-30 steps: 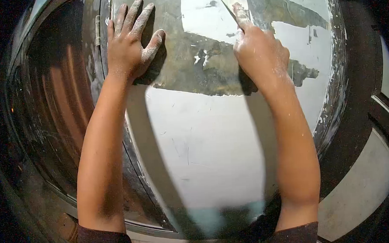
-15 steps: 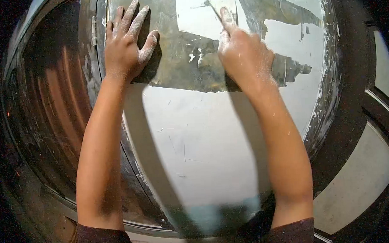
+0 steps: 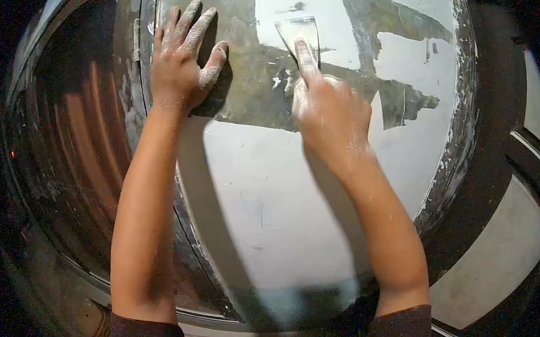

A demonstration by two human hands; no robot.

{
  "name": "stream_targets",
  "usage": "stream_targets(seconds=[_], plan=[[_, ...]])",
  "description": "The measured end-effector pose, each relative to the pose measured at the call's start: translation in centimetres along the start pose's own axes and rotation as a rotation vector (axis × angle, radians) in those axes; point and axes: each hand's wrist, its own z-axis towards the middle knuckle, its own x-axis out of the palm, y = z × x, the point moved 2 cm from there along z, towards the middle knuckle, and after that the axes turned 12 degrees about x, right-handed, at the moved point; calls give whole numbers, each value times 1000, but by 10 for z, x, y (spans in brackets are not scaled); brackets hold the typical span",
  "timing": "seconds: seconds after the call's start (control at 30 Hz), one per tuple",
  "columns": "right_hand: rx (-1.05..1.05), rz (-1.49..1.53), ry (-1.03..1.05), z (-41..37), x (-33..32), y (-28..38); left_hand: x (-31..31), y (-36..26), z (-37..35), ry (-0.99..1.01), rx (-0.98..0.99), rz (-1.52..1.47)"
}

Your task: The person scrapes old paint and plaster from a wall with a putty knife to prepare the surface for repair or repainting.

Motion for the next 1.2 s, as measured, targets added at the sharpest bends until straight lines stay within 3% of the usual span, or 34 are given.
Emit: stream_targets(seconds=[0.1, 0.23, 0.27, 0.37, 0.5, 0.7, 0.83, 0.9, 0.93, 1.17, 1.2], plan=[[42, 25, 88, -15, 9, -3, -1, -3, 0, 4, -13, 20], [4, 59, 18, 25, 3, 9, -6, -1, 5, 6, 7, 21], [-4, 110, -1, 24, -3, 14, -15, -7, 8, 88, -99, -73], [25, 93, 55, 9, -2, 11, -17, -10, 8, 96, -120, -51], [34, 65, 25, -23, 13, 1, -4, 0, 4, 16, -16, 19], [-69, 45, -13, 20, 0, 11, -1, 2, -1, 37, -34, 10], [-91, 45, -12, -10, 8, 3, 0, 3, -3, 33, -38, 29], [-41, -12, 80, -23, 11, 0, -4, 0, 3, 34, -56, 14], [-60, -15, 47, -19, 9, 2, -14, -8, 7, 79, -161, -86], [-21, 15, 17, 4, 2, 13, -16, -8, 8, 84, -141, -65], [-22, 43, 14, -6, 4, 11, -2, 0, -1, 29, -34, 35]])
